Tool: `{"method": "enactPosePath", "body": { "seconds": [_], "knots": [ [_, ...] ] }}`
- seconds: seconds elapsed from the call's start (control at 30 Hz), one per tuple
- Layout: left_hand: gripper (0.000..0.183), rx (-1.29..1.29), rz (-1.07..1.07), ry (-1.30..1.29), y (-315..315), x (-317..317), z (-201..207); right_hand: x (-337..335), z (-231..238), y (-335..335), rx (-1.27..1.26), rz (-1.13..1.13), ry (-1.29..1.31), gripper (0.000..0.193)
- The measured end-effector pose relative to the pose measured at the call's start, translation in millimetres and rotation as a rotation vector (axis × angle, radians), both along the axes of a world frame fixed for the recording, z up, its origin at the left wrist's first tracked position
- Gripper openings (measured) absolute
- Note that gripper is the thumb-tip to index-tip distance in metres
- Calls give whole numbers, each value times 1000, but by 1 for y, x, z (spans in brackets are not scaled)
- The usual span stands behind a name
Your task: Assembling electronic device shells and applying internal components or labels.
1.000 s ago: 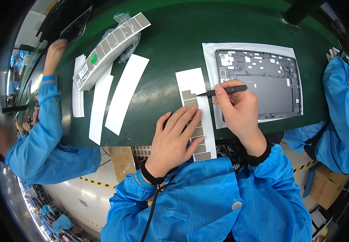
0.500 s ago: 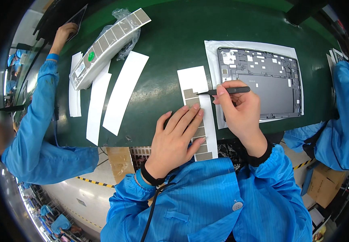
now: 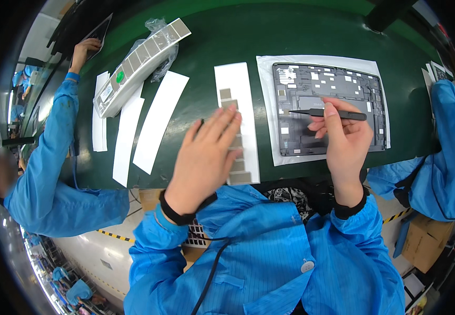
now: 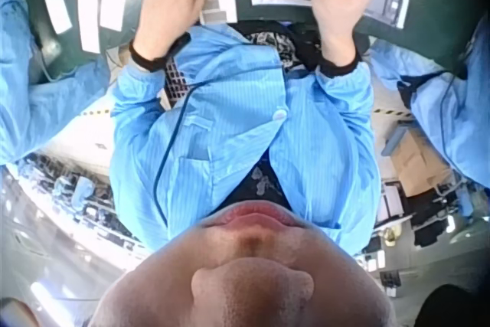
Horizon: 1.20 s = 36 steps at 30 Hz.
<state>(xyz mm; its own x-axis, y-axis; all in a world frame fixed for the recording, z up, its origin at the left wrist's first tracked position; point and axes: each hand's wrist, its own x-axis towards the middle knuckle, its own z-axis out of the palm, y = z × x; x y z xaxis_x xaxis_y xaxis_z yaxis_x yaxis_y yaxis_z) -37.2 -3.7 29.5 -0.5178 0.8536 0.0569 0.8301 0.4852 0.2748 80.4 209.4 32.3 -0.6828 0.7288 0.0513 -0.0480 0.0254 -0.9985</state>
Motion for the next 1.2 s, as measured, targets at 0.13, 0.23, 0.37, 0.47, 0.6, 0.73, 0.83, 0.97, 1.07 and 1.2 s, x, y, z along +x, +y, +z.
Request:
{"method": "enactPosePath", "body": {
  "seconds": [0.13,0.23,0.37,0.47,0.6,0.73,0.83,0.97,1.07,1.2],
  "knots": [
    [52,-73,2,211,13,-5,19,8,-17,20,-60,38,-88,19],
    [47,-10,25,56,27,14,25,12,-13,17,-90,59,-117,17],
    [47,39,15,0,43,40,15,22,-10,-1,-83,51,-89,14],
    [45,49,31,-15,49,45,9,21,-19,-4,-74,48,-68,12],
    [44,56,31,-40,50,48,4,20,-22,-5,-15,43,-84,10],
    [45,63,30,-56,51,49,0,20,-23,-5,-14,46,-81,10],
    [46,64,38,-63,51,49,-1,20,-23,-5,-2,49,-72,10],
    [47,68,34,-65,51,49,0,22,-24,-5,-3,46,-72,10],
    [47,77,30,-66,51,51,-1,22,-24,-5,9,47,-61,11],
    [47,93,25,-81,50,52,-3,21,-22,-4,-35,58,-75,11]
  ]
}}
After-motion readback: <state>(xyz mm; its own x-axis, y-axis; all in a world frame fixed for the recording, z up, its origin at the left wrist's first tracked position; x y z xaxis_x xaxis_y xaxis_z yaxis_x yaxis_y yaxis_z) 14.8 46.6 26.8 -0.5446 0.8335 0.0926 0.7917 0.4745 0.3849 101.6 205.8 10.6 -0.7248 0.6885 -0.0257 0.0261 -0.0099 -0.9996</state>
